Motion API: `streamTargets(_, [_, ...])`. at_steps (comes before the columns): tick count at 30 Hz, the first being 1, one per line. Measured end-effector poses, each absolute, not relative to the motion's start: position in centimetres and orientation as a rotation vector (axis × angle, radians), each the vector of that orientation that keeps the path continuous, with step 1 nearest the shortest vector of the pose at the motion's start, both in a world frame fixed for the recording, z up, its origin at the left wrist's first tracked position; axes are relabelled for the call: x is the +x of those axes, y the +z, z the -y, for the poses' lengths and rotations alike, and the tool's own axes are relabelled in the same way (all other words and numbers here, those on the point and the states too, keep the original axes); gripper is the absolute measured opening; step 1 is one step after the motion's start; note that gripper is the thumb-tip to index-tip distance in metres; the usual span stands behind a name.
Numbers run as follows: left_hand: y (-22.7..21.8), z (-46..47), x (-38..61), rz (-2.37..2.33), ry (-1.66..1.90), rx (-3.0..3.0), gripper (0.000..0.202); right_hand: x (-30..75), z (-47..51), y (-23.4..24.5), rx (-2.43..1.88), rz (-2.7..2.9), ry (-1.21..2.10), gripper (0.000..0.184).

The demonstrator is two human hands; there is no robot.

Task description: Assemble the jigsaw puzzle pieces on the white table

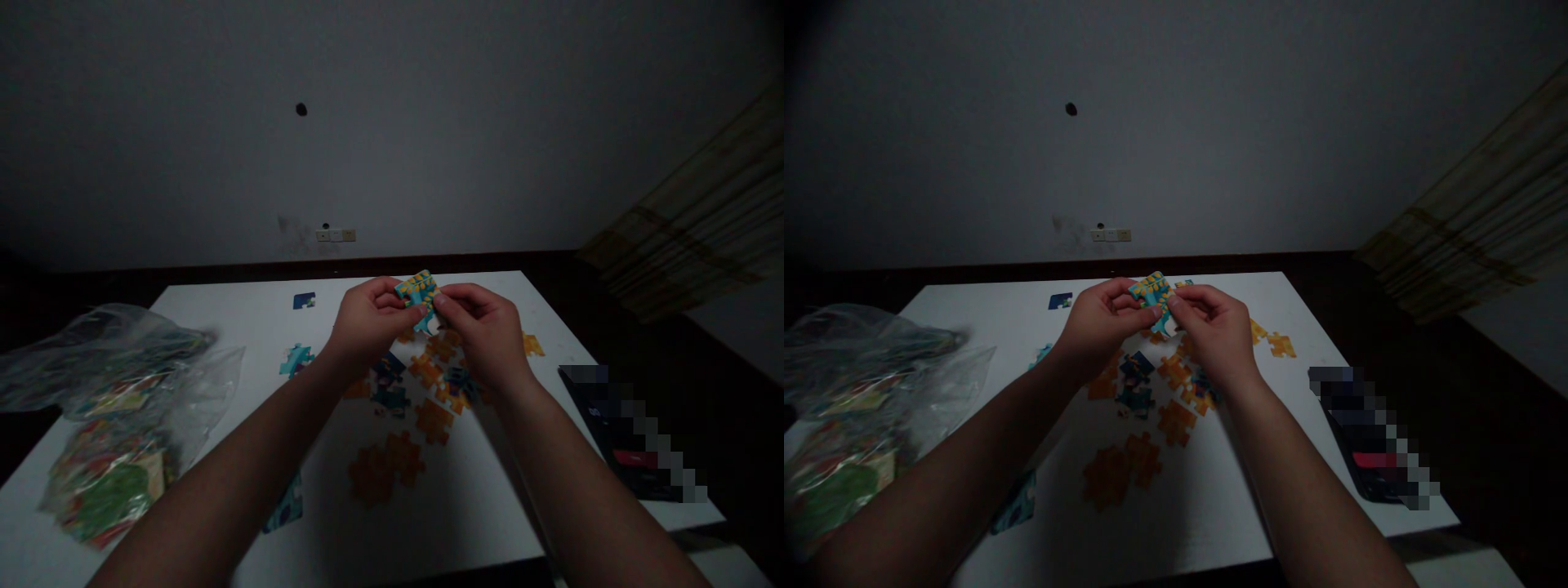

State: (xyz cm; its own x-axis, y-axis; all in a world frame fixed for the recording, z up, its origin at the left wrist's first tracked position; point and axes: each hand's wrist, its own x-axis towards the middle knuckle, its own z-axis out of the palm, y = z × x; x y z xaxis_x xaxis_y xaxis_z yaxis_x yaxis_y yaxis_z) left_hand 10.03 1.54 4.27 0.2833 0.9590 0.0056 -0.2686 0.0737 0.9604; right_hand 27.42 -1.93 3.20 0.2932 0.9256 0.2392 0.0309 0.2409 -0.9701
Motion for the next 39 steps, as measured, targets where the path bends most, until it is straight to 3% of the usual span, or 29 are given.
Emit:
streamTargets(9, [4.1,-1.9,9.8,-0.840,1.171,1.198,0.046,28.0,2.0,2.8,-1.153,1.196,0.737,0.017])
streamTargets(17, [4.0,-1.9,9.9,-0.763,1.229,1.279,0.041,28.3,2.1,2.7,-1.078,1.359,0.436,0.007])
streamTargets(28, [5.0,-1.5,9.7,-0.860,1.157,1.103,0.055,28.4,1.7,2.4,-1.065,1.121,0.904,0.013])
streamTargets(39, [5.0,-1.8,9.6,-0.856,1.142,0.985,0.028,29.3,1.0,2.8,-1.131,0.945,0.999,0.022])
